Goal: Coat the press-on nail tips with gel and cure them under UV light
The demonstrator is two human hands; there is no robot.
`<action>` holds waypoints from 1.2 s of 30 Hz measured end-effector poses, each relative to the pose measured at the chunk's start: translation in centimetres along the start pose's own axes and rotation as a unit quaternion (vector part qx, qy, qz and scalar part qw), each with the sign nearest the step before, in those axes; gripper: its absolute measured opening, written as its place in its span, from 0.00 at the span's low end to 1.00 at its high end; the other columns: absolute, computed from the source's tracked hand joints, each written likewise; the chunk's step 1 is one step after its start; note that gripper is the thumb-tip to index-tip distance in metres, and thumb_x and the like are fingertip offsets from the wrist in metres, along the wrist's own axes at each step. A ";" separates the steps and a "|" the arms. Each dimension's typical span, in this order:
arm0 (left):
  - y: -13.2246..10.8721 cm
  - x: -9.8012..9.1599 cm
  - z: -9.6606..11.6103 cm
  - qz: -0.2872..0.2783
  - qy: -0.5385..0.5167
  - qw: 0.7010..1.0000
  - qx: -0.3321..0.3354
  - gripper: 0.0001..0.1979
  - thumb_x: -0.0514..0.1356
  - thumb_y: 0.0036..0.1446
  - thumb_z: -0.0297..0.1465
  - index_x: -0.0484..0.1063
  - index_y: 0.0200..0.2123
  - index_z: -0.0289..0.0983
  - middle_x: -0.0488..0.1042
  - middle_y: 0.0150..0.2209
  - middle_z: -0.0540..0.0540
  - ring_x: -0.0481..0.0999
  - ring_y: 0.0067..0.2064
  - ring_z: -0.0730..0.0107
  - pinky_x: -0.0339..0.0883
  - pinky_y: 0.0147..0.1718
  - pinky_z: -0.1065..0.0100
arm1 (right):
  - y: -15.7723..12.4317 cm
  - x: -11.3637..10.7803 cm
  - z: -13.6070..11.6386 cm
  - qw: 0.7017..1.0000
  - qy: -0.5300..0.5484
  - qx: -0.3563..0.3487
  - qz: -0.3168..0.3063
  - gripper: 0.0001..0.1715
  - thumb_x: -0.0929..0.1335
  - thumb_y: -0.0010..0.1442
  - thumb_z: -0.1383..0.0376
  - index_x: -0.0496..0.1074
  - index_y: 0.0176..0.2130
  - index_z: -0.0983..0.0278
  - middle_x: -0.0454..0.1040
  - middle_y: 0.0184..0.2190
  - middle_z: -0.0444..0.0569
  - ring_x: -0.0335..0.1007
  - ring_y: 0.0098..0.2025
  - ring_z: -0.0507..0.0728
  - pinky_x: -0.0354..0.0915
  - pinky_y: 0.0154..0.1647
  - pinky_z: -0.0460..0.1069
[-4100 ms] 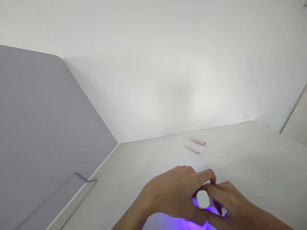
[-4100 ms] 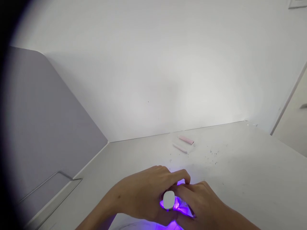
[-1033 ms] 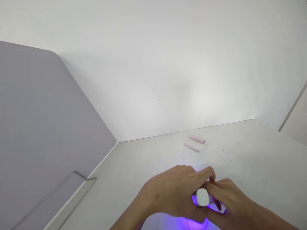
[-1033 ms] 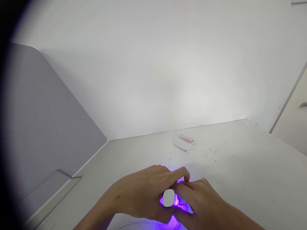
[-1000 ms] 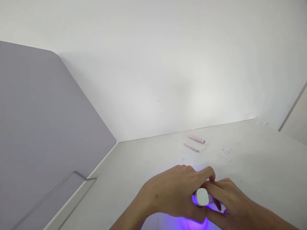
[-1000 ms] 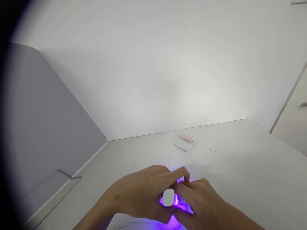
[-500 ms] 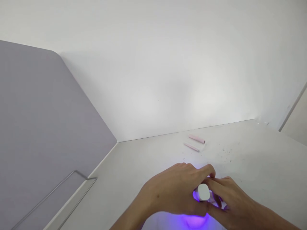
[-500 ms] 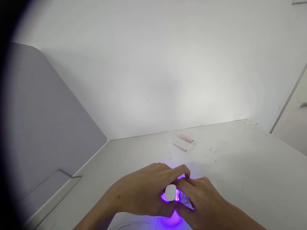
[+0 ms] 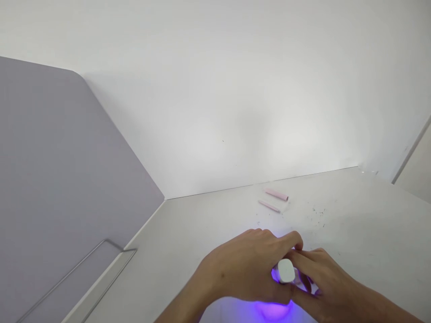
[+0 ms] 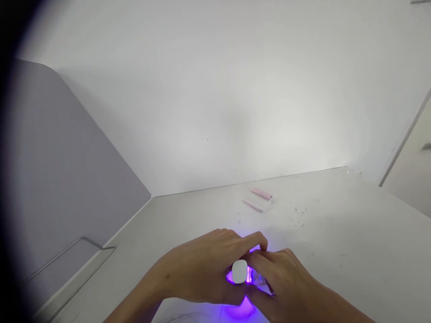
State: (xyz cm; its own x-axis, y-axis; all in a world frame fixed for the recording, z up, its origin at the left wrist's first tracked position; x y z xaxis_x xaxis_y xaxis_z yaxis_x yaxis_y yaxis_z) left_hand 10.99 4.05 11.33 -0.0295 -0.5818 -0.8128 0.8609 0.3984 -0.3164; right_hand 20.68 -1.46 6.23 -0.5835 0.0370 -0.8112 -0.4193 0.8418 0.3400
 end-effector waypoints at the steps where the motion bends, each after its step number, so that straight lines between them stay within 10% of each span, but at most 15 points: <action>1: 0.0 0.0 0.0 -0.001 0.002 1.000 0.000 0.18 0.65 0.53 0.36 0.64 0.45 0.44 0.67 0.25 0.58 0.66 0.28 0.72 0.57 0.25 0.71 | 0.1 -0.1 -0.1 1.000 0.001 -0.004 0.003 0.12 0.63 0.55 0.75 0.65 0.36 0.59 0.68 0.21 0.38 0.61 0.20 0.53 0.60 0.23 0.45; 36: -0.1 0.3 -0.1 0.014 -0.008 1.000 0.020 0.18 0.65 0.50 0.36 0.62 0.42 0.44 0.71 0.28 0.61 0.63 0.24 0.77 0.60 0.30 0.73 | 0.2 -0.2 -0.3 0.999 0.039 0.014 -0.014 0.13 0.64 0.53 0.76 0.60 0.30 0.59 0.69 0.23 0.38 0.61 0.22 0.51 0.60 0.26 0.44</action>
State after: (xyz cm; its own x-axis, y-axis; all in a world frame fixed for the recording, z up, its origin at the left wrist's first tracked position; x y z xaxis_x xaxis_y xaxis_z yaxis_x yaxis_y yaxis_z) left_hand 10.84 3.93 11.08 0.0029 -0.5830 -0.8125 0.8805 0.3866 -0.2743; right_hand 20.53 -1.48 6.58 -0.6244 -0.0289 -0.7805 -0.4182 0.8563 0.3029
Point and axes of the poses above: each hand's wrist, its own y-axis towards the middle knuckle, its own x-axis out of the palm, z = x × y, the point moved 6 cm from there along y, towards the middle knuckle
